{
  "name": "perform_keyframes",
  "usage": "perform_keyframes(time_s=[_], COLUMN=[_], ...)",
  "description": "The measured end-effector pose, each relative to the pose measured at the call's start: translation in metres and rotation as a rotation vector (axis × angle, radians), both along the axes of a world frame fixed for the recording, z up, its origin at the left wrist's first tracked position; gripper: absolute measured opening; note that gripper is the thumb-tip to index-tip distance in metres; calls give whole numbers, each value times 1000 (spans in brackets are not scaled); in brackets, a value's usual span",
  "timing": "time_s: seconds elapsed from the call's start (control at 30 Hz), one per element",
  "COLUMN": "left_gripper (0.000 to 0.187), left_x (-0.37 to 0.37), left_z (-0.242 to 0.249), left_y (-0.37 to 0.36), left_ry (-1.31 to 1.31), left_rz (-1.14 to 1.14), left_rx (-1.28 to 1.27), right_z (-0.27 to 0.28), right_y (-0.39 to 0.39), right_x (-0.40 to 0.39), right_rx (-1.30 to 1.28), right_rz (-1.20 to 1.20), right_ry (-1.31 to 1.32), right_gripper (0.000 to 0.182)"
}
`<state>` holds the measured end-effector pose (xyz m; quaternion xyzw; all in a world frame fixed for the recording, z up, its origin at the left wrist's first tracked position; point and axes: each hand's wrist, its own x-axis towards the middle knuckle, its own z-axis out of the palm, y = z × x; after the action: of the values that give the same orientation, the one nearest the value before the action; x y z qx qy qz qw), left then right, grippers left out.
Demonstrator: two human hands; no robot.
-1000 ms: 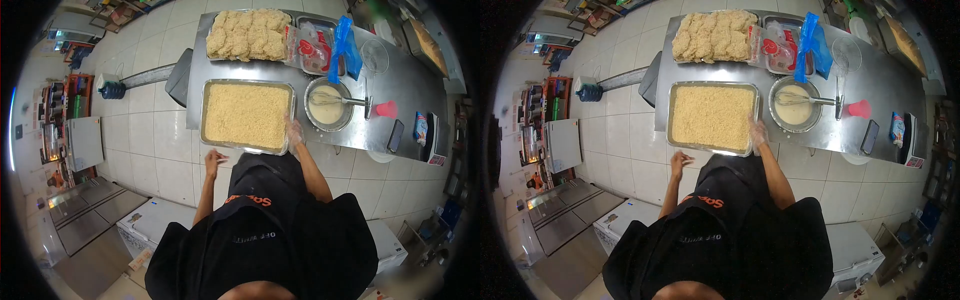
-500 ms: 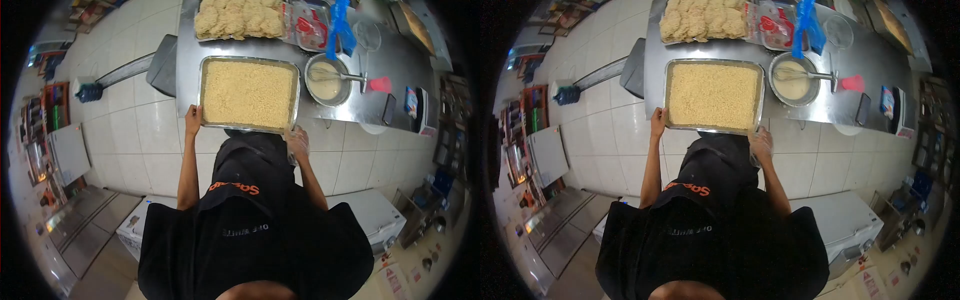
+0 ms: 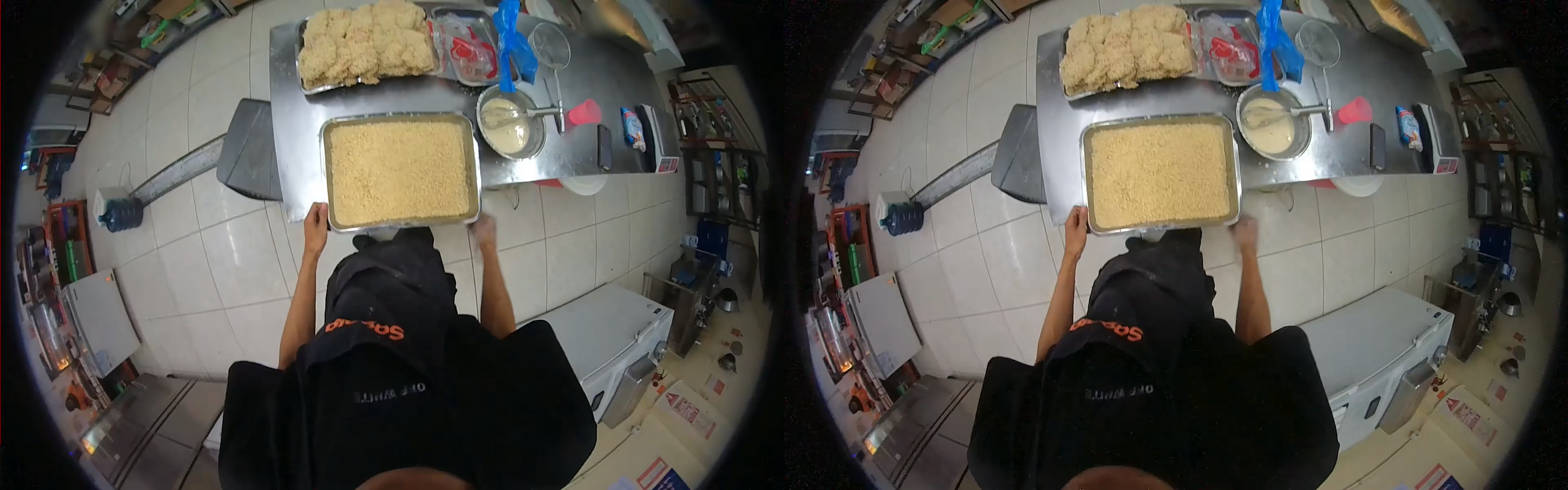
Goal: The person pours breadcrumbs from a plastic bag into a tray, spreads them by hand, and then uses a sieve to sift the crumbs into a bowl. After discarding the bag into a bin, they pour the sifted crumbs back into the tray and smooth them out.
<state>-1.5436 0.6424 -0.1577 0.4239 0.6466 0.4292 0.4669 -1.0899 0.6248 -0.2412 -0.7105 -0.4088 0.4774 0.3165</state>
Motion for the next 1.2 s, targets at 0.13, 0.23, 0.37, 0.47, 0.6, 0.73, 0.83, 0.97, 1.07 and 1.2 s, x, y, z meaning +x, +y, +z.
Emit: perform_keyframes(time_s=[0.13,0.23,0.37,0.47,0.6,0.73,0.83,0.97,1.07,1.2], left_gripper=[30,30,26,29,27,25,13,21,44,59], left_x=[-1,3,8,22,18,10,2,-24,-29,-1], left_z=[-11,0,1,29,32,34,-11,-26,7,-15], left_y=[-6,-2,-1,4,7,10,7,-13,-37,-58], left_ry=[-41,-35,-45,-96,10,-70,83,-51,-225,-378], left_rz=[9,-2,23,99,-30,-187,-312,-344,-361,-336], left_rx=[-18,2,-61,-162,-238,-357,-215,-158,-516,-546], right_z=[12,-72,102,18,127,133,254,153,161,119], right_y=[-31,-37,1,-9,-2,-69,-29,-9,-4,-19], right_x=[-114,-145,-185,-230,-354,-404,-389,-308,-228,-199], right_rx=[-99,485,-404,-146,38,186,-149,-142,-632,-515], right_rz=[25,298,646,864,1510,1711,1773,1263,239,-283], right_ry=[52,-521,-218,376,-119,332,-80,229,765,909], right_gripper=[46,48,40,33,34,33,32,36,53,51])
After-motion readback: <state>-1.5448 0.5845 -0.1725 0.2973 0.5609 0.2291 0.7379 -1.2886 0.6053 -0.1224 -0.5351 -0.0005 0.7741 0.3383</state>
